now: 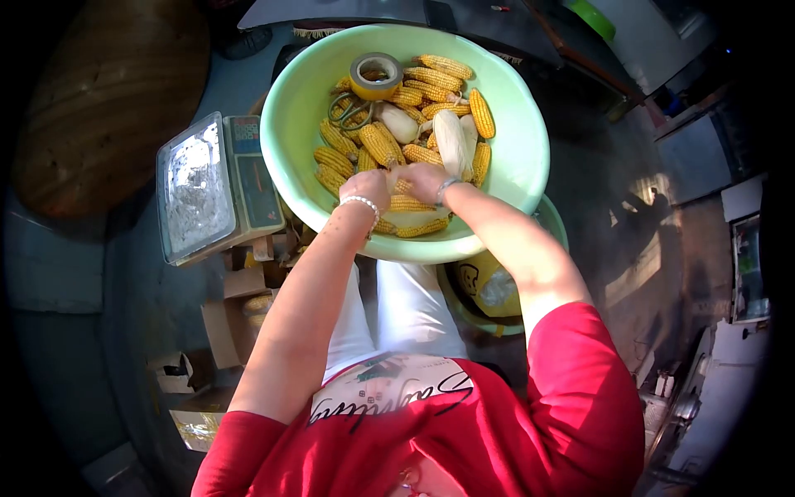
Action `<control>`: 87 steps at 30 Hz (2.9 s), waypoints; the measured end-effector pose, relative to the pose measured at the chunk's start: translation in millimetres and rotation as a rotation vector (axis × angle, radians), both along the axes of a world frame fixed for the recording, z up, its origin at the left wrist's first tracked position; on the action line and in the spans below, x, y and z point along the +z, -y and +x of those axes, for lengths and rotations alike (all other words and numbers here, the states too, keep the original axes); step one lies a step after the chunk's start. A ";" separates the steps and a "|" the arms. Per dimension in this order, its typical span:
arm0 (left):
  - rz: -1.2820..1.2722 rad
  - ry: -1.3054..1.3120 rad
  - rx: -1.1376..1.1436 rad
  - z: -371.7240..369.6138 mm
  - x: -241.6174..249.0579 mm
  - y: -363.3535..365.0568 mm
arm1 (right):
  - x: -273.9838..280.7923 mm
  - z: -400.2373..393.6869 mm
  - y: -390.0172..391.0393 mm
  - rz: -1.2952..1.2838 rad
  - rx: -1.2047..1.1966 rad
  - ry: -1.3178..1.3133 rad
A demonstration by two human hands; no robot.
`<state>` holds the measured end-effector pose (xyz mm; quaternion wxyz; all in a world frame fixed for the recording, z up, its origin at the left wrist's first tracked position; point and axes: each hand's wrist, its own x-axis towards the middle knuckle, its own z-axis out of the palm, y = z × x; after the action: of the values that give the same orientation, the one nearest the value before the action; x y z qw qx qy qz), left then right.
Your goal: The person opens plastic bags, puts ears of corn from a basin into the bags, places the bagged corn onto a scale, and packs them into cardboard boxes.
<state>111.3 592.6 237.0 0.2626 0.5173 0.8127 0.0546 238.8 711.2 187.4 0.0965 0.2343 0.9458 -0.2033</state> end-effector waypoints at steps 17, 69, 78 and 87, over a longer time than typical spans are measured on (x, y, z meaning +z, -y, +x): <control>-0.045 -0.050 -0.036 6.1 13.2 4.2 | 0.7 45.7 -11.7 0.032 -0.544 0.421; 0.598 1.162 0.389 -43.2 28.4 17.7 | 89.4 50.3 18.5 -0.881 -0.685 -0.960; 0.476 1.323 0.353 -25.0 34.8 30.4 | 73.0 66.5 35.7 -0.944 -0.692 -0.950; 0.391 1.108 0.312 -12.9 20.1 30.8 | 58.6 66.9 53.9 -0.718 -0.535 -0.861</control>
<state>98.4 561.8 257.1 0.5355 0.3253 0.5963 0.5019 305.7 657.2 246.1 -0.2753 0.3132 0.6809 -0.6021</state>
